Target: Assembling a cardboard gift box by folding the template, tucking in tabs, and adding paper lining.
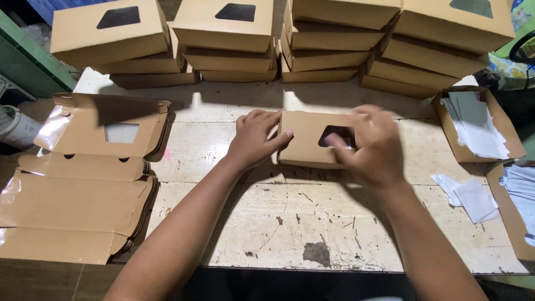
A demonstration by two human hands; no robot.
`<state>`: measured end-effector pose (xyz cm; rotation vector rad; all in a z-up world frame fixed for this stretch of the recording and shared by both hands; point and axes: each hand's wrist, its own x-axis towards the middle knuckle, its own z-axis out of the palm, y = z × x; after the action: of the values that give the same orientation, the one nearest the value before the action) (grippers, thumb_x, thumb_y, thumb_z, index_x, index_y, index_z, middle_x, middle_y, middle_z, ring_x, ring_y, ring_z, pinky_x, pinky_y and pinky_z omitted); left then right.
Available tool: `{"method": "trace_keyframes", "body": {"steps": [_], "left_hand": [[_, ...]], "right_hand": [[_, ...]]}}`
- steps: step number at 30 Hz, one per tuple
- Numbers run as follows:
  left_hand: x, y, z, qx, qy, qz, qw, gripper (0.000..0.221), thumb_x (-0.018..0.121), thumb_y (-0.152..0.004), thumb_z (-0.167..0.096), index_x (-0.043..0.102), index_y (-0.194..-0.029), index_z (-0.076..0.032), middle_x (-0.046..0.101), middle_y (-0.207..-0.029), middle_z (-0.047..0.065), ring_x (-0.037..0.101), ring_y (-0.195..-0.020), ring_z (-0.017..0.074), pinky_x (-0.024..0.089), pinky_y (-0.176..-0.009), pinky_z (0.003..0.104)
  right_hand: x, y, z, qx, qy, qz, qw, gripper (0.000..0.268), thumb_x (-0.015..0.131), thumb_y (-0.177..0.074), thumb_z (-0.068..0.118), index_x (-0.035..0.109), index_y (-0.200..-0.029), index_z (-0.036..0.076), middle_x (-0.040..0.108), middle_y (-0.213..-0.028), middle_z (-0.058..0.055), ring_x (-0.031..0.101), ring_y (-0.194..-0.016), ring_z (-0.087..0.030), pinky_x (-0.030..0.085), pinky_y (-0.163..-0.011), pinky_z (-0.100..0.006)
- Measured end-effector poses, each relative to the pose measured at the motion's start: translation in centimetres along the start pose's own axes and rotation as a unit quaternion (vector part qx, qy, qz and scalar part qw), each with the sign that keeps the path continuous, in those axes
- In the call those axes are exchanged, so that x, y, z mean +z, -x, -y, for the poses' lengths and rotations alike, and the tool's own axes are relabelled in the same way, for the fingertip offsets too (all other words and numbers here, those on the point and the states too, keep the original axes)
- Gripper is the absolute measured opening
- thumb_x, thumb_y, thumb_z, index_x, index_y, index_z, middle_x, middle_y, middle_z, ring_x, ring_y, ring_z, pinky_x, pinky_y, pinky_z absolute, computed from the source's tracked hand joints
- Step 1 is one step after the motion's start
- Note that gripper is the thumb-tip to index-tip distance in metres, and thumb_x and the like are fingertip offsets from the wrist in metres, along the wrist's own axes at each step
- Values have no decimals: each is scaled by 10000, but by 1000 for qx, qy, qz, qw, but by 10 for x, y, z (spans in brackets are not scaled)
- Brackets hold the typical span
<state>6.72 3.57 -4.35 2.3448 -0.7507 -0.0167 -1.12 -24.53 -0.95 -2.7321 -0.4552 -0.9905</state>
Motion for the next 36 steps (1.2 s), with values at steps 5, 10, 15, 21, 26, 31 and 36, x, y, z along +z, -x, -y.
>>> {"method": "trace_keyframes", "body": {"steps": [5,10,15,21,26,31,36], "left_hand": [[9,-4,7,-3,87,13,996,740,586,-900,-602,461,-1514,-209,687,-1296,123,495,-1384,333,138,-1180,598],[10,0,2,14,170,-12,985,627,674,-825,-499,523,-1374,-236,708,-1141,91,582,-1229,316,235,-1143,589],[10,3,-5,61,238,-31,969,479,642,-860,-336,520,-1310,-225,592,-1165,134,581,-1225,393,430,-1064,562],[2,7,-13,85,242,-44,965,482,595,-850,-311,516,-1313,-203,594,-1208,198,599,-1193,453,460,-1043,578],[-7,10,-16,82,271,-59,957,311,493,-863,-336,557,-1125,-179,606,-1128,136,598,-1066,342,448,-931,467],[-25,9,-13,-28,371,-166,913,561,283,-939,-503,640,-1252,-204,742,-1078,44,685,-996,239,475,-789,333],[-37,16,-27,-97,48,-48,993,538,410,-920,-261,600,-1403,-120,480,-1541,166,342,-1480,358,150,-1230,584]], "right_hand": [[-6,-2,-10,234,-132,123,955,589,770,-892,392,641,-1377,86,612,-1230,-187,601,-1191,-441,497,-960,-542],[-11,-3,-1,296,-188,166,922,510,777,-869,461,612,-1226,136,638,-1145,-153,639,-1145,-393,499,-936,-516],[-9,1,4,64,-84,106,989,426,627,-1009,380,615,-1364,145,500,-1372,-167,472,-1339,-427,318,-1138,-564],[-28,-10,31,-77,-26,206,975,1366,845,-387,804,444,-1555,219,496,-1435,-142,444,-1371,-367,238,-1195,-631],[-23,-13,22,-101,-8,260,960,1381,954,-371,582,385,-1580,231,465,-1415,-130,423,-1365,-372,199,-1203,-677],[-55,-61,32,-159,-39,205,965,1305,925,-419,559,424,-1563,181,511,-1378,-121,500,-1217,-343,267,-1115,-496],[-81,-173,80,-266,-20,74,961,1219,854,-559,520,383,-1597,88,461,-1414,-271,469,-1312,-429,259,-1146,-735]]}}
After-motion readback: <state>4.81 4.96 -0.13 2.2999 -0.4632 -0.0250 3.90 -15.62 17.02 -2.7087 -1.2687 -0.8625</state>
